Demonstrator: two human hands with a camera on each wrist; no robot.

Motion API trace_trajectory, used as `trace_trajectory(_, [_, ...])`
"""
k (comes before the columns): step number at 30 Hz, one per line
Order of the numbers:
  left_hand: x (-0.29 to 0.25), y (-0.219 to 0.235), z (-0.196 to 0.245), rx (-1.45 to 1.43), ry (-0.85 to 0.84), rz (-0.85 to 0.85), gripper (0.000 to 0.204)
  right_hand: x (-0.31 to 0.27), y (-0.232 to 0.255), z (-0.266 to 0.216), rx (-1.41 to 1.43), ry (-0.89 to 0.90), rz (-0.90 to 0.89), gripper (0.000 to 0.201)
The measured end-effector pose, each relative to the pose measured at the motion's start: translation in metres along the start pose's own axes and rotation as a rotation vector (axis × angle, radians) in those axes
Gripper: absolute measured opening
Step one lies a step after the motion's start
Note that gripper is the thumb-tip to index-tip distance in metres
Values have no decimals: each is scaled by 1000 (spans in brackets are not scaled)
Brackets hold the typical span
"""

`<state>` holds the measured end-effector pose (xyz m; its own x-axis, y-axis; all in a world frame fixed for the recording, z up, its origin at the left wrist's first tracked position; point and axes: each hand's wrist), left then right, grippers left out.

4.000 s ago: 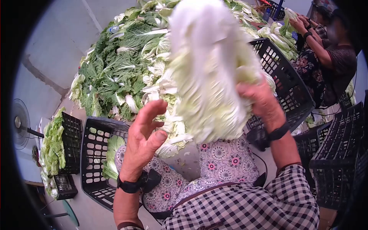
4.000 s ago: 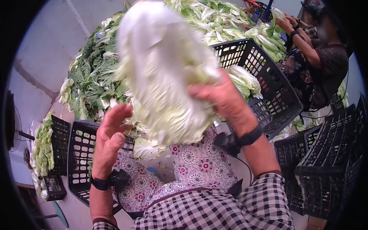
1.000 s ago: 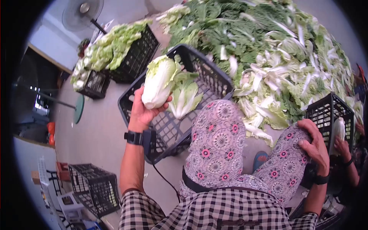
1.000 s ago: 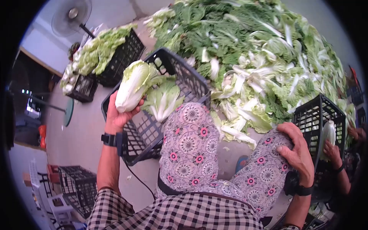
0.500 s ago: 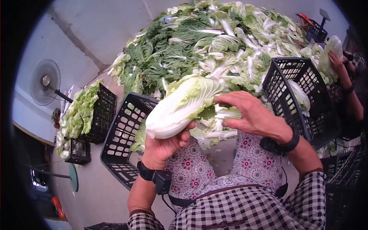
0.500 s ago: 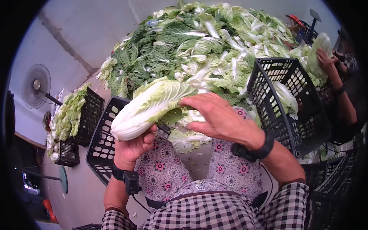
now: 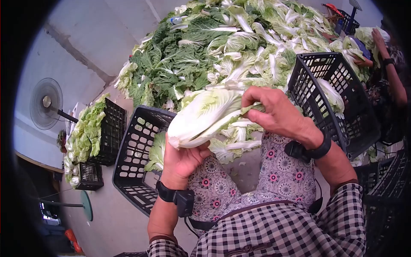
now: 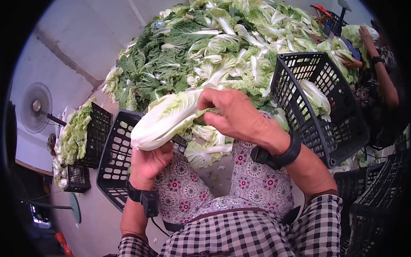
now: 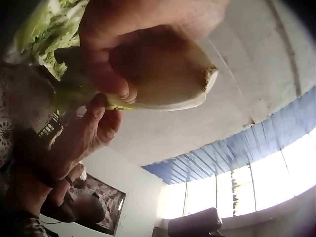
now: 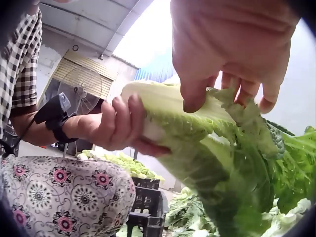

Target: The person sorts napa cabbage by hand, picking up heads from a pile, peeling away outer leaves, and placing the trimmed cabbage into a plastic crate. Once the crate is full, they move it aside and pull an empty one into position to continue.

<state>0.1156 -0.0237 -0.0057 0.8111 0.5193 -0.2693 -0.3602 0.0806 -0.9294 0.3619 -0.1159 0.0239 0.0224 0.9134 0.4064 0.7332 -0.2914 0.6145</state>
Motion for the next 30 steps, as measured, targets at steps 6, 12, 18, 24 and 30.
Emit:
trace_trajectory(6, [13, 36, 48, -130, -342, 70, 44, -7, 30, -7, 164, -305, -212, 16])
trace_trajectory(12, [-19, 38, 89, -373, -330, -75, 45, -6, 59, 14, 304, -431, 125, 19])
trace_trajectory(18, [-22, 30, 74, -330, -300, -68, 45, 2, 63, 58, 1043, -368, 328, 25])
trace_trajectory(24, [-16, 28, 61, -131, -269, -26, 46, -5, 73, 95, 1269, -368, 342, 43])
trace_trajectory(30, [-14, 20, 51, -57, -271, 15, 48, 11, 70, 91, 1030, -394, 273, 44])
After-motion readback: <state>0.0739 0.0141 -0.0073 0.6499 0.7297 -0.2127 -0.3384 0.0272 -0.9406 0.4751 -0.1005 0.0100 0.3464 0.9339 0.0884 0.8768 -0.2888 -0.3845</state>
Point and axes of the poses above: each hand's wrist, its own x-axis towards the middle knuckle, its own y-axis out of the back of the hand, z = x × y, and after that the axes turned 5 degrees about -x, right-handed
